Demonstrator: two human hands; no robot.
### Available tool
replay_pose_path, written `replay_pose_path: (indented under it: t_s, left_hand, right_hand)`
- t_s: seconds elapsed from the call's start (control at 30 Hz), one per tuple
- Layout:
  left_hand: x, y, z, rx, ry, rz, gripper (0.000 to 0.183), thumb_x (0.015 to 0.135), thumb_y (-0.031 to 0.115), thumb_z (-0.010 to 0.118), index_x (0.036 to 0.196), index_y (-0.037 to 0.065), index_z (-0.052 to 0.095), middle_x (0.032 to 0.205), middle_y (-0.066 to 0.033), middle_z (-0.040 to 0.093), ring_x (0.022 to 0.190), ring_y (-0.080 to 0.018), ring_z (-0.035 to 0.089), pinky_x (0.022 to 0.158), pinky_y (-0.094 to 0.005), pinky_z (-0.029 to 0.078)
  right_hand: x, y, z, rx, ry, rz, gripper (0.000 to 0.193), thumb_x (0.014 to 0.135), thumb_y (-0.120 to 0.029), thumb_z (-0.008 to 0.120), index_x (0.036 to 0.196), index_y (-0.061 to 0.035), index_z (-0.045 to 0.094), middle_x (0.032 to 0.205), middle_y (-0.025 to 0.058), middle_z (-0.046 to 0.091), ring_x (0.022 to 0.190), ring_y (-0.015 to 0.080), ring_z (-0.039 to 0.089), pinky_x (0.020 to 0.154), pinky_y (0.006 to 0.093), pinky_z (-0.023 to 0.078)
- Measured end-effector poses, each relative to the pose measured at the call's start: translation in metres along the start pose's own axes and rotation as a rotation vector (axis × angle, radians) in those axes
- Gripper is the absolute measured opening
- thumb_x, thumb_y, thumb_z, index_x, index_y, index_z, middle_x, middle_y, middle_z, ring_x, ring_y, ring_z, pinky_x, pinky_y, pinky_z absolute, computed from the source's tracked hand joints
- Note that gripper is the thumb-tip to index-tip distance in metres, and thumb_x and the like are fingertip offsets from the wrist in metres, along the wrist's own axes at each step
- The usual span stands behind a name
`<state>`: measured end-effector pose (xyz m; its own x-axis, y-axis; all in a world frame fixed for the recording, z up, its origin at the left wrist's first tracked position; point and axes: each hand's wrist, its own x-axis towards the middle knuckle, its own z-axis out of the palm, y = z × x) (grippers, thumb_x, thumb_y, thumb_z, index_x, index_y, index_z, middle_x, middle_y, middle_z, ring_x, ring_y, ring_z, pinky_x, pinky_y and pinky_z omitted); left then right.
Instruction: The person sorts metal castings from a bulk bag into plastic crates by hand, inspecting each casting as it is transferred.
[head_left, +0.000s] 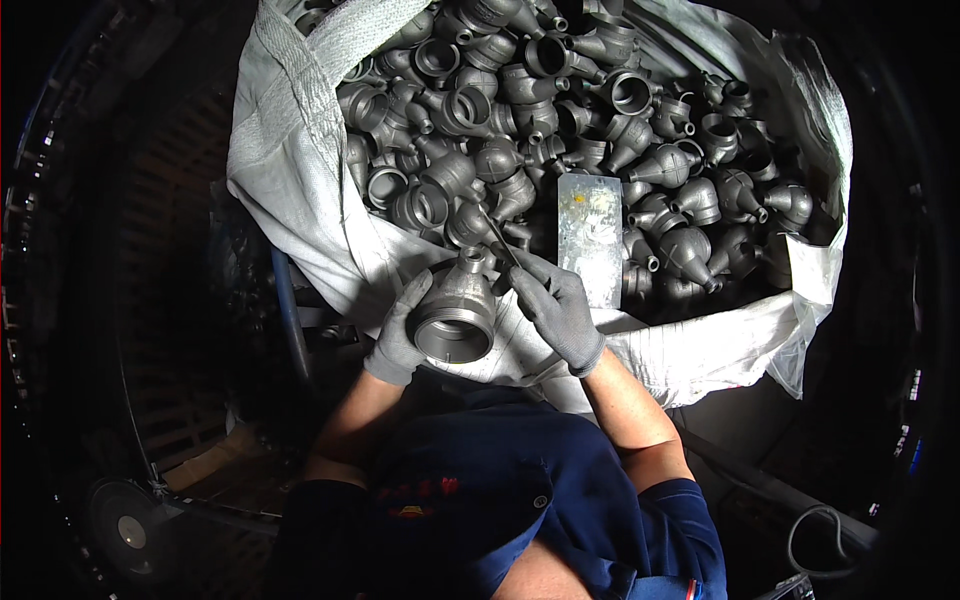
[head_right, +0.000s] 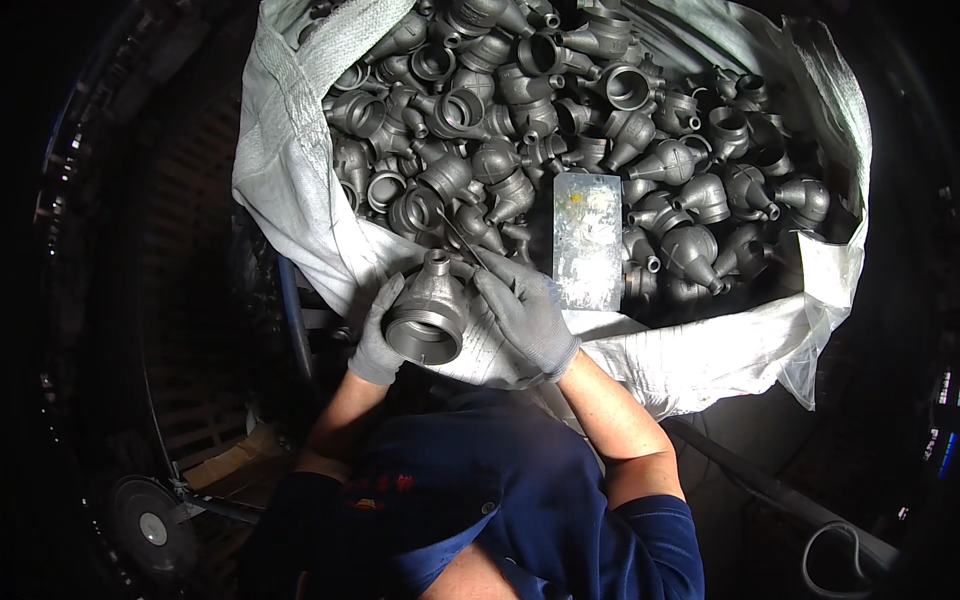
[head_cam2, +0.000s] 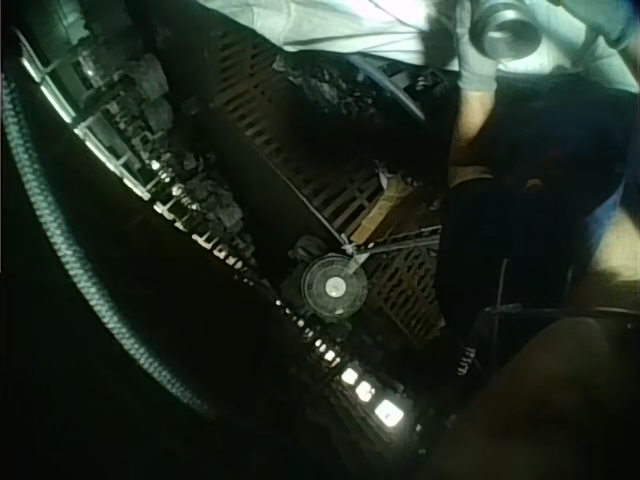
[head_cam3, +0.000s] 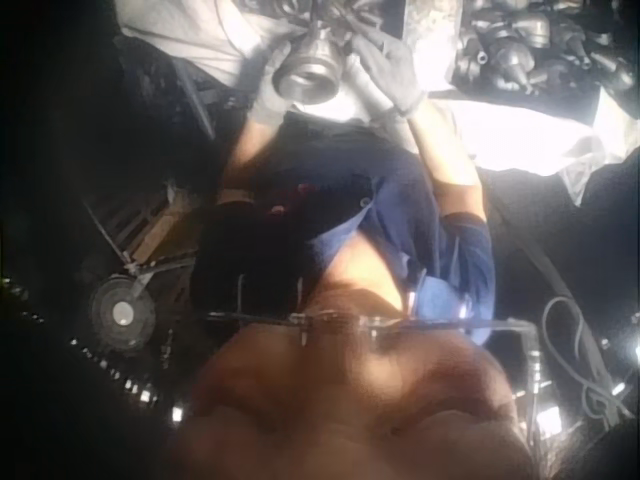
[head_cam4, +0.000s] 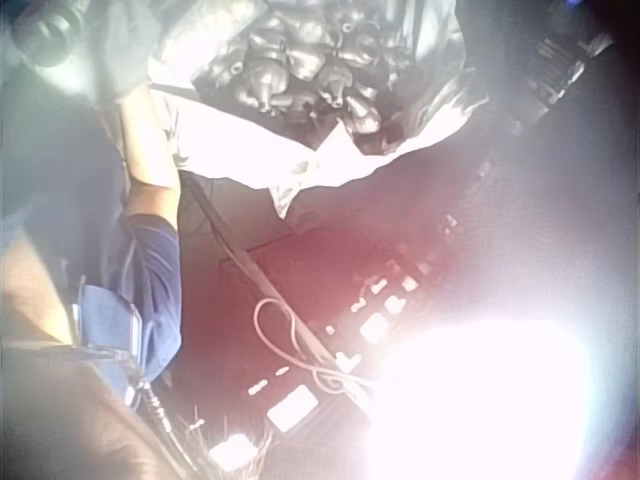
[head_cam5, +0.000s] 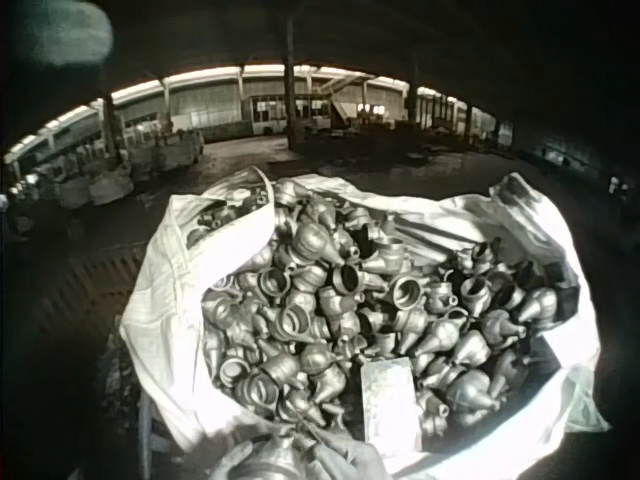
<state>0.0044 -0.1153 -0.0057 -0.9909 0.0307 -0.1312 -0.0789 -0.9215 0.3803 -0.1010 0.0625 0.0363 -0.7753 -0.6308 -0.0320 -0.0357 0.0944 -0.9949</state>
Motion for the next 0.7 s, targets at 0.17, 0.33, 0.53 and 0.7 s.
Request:
replay_pose_path:
  t_s: [0.17,0.33,0.53,0.7]
  left_hand:
    - [-0.001,0.002,0.006,0.124,0.093,0.032,0.048,0.096,0.031,0.044,0.128,-0.005,0.044,0.116,-0.0176,0.059,0.102,-0.0258,0.061,0.092,-0.0380,0.049]
    - [0.000,0.002,0.011,0.198,0.188,0.054,0.046,0.096,0.029,0.045,0.126,-0.005,0.046,0.116,-0.0170,0.059,0.101,-0.0242,0.062,0.091,-0.0363,0.050]
    - [0.002,0.000,0.008,0.273,0.217,0.036,0.043,0.095,0.028,0.047,0.123,-0.004,0.051,0.112,-0.0140,0.061,0.099,-0.0205,0.062,0.088,-0.0329,0.051]
    - [0.003,0.000,0.031,0.461,0.297,0.067,0.041,0.095,0.028,0.049,0.121,-0.003,0.054,0.111,-0.0120,0.062,0.099,-0.0184,0.062,0.087,-0.0306,0.051]
  right_hand:
    - [-0.007,0.005,-0.009,-0.121,-0.092,0.117,0.034,0.092,-0.018,0.055,0.119,0.0012,0.059,0.079,0.0132,0.064,0.069,0.0108,0.058,0.065,0.0267,0.049]
    - [-0.008,-0.019,-0.020,-0.082,-0.214,0.190,0.032,0.092,-0.017,0.054,0.118,0.0002,0.060,0.076,0.0067,0.064,0.067,0.0076,0.056,0.063,0.0241,0.048]
    - [-0.007,-0.026,-0.026,0.164,-0.128,0.232,0.030,0.093,-0.016,0.056,0.118,-0.0006,0.060,0.069,-0.0031,0.056,0.062,0.0011,0.047,0.053,0.0183,0.038]
    - [0.002,-0.005,-0.016,0.179,0.032,0.037,0.039,0.087,-0.009,0.062,0.124,0.0000,0.056,0.087,-0.0049,0.056,0.074,0.0010,0.047,0.065,0.0165,0.042]
